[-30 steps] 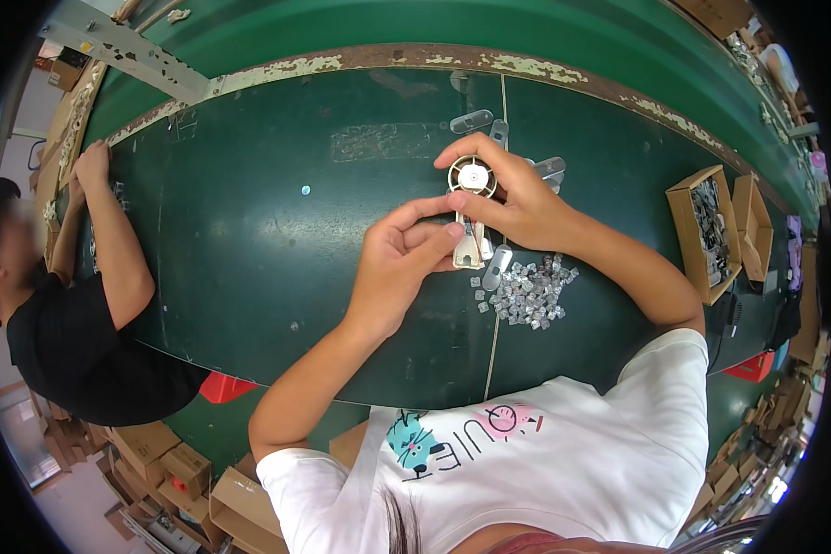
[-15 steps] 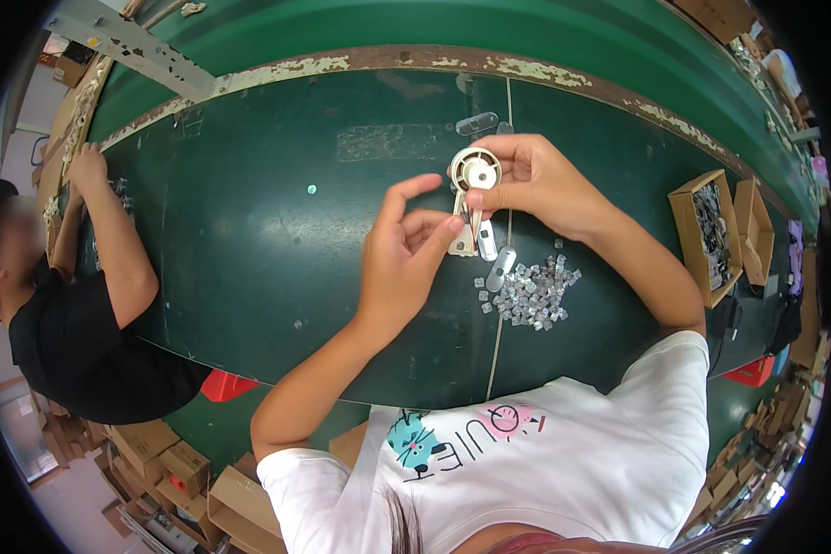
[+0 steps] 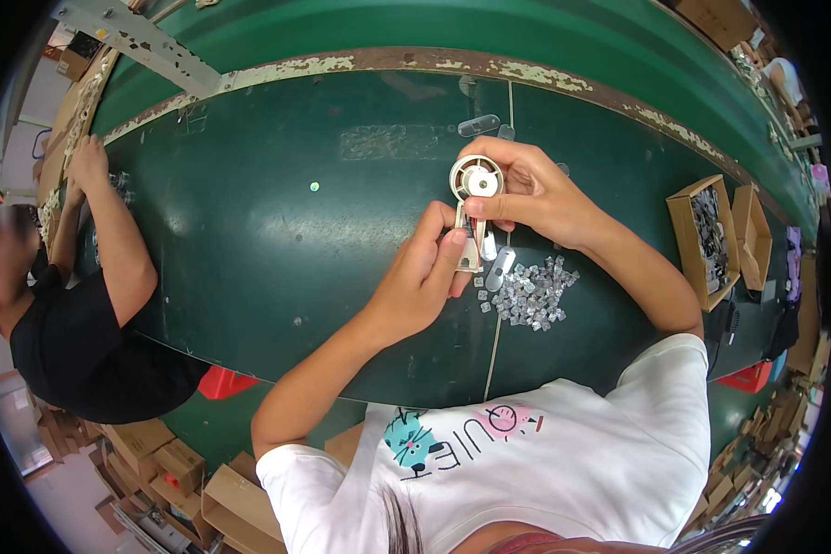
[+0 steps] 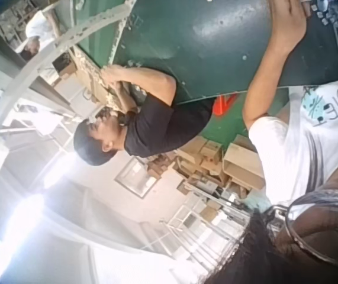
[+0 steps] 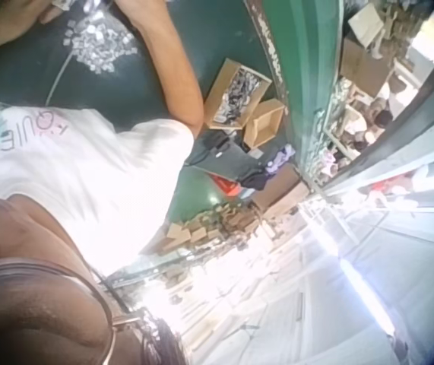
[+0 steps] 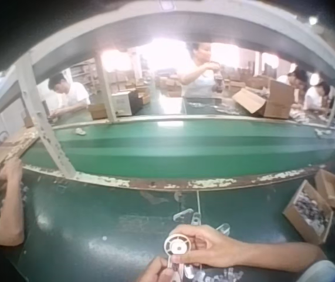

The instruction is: Assemble small metal and plastic components into a larger unit at an assembly line.

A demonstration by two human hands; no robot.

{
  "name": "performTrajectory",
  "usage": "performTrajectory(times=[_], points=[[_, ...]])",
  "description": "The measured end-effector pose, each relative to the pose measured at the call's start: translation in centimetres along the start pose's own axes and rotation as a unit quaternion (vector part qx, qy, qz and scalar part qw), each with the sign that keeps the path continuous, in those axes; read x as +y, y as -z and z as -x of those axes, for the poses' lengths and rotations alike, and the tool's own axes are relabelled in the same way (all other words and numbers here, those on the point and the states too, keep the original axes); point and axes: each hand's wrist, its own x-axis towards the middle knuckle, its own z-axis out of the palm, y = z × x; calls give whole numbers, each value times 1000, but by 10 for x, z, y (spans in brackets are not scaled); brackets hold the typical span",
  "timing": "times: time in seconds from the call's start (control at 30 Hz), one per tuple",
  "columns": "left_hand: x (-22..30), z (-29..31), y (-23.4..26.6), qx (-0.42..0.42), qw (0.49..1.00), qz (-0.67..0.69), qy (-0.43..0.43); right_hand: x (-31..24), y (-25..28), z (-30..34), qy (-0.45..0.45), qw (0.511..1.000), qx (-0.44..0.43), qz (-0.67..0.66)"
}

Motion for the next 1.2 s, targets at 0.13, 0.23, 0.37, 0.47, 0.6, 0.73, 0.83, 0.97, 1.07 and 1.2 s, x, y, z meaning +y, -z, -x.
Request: performTrajectory(times=[0.13,0.23,0.37,0.47,0.6,0.73,0.83,0.97,1.07,1.2], points=[[-3,3,-6,43,995,-66,-54,-8,0,0,4,1000,-18,1],[-2,3,-10,79,983,-132,-99,-10,0,1,20,1000,-16,15],[0,0,-5,71,985,-120,-104,-11,4,4,13,999,-15,-50],[1,4,-4,55,990,-101,-76,-6,7,1,10,999,-35,-1],[3,-1,1,41,993,-68,-84,-10,5,0,-2,1000,1,-6],[1,1,3,34,997,-29,-67,-9,3,1,-11,998,-28,-47],[2,0,4,36,996,-30,-79,-5,1,0,-12,995,-25,-95],[3,-3,2,48,993,-53,-97,-10,1,0,-8,992,-13,-122],[0,-6,2,44,996,10,-78,-19,-2,4,4,999,33,0],[8,-5,4,49,997,-51,-25,-22,10,-12,31,994,38,96]])
